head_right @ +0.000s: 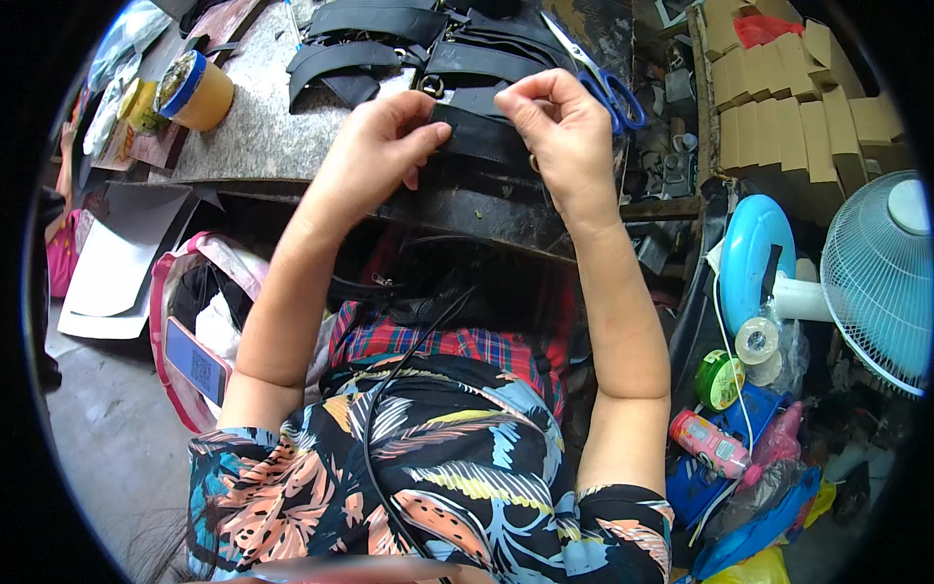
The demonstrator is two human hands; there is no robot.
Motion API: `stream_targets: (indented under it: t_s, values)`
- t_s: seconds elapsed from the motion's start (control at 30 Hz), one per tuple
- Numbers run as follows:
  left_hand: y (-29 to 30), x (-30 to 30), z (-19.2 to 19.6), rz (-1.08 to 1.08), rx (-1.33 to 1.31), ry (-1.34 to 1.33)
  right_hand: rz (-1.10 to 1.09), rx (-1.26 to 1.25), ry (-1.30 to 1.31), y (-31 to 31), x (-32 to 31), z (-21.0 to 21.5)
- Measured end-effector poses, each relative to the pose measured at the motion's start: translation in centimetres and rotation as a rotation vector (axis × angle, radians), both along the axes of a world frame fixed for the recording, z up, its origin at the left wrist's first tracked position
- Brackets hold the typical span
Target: The person threads black leather straps through metal D-rings, folds the ends, and trims them with scissors. The process is repeated for multiple straps, with each finished piece placed on the work surface.
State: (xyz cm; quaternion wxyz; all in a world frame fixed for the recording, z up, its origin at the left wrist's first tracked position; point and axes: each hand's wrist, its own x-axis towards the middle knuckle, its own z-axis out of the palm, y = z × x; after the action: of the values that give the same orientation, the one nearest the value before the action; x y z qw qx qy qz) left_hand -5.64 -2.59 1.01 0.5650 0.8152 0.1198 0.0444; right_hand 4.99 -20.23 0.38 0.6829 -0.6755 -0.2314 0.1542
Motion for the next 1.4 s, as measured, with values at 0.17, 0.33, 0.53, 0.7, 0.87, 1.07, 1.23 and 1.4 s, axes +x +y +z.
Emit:
stream_targets:
  t_s: [0.17,0.33,0.53,0.7,0.87,1.07,1.23,1.4]
  values:
    - [-0.6,0.8,-0.6,0.16,0.412,-0.39,0.128,0.271,0.278,0.7,2.7,0.3]
    - [0.4,1.1,-1.1,0.098,0.189,-0.289,0.114,0.173,0.128,0.7,1.8,-0.1]
    - [0.6,1.0,-1.5,0.019,0.156,-0.315,-0.024,0.003,-0.578,1.2,0.7,-0.4]
    - [1.1,1.1,-1.5,-0.057,0.072,-0.281,-0.066,-0.068,-0.968,1.3,0.1,-0.2]
    - [1.0,0.9,-1.2,-0.027,-0.141,-0.149,-0.036,-0.068,-1.203,1.5,-0.3,0.1]
    - [1.4,0.9,-1.1,-0.076,-0.188,-0.108,-0.021,-0.048,-1.178,1.7,-0.5,0.0]
    - [1.5,0.9,-1.3,-0.084,-0.188,-0.135,-0.045,-0.038,-1.088,1.9,-0.7,-0.1]
    - [1.2,0.7,-1.3,-0.059,-0.172,-0.157,-0.033,-0.096,-1.115,1.7,-0.4,-0.2]
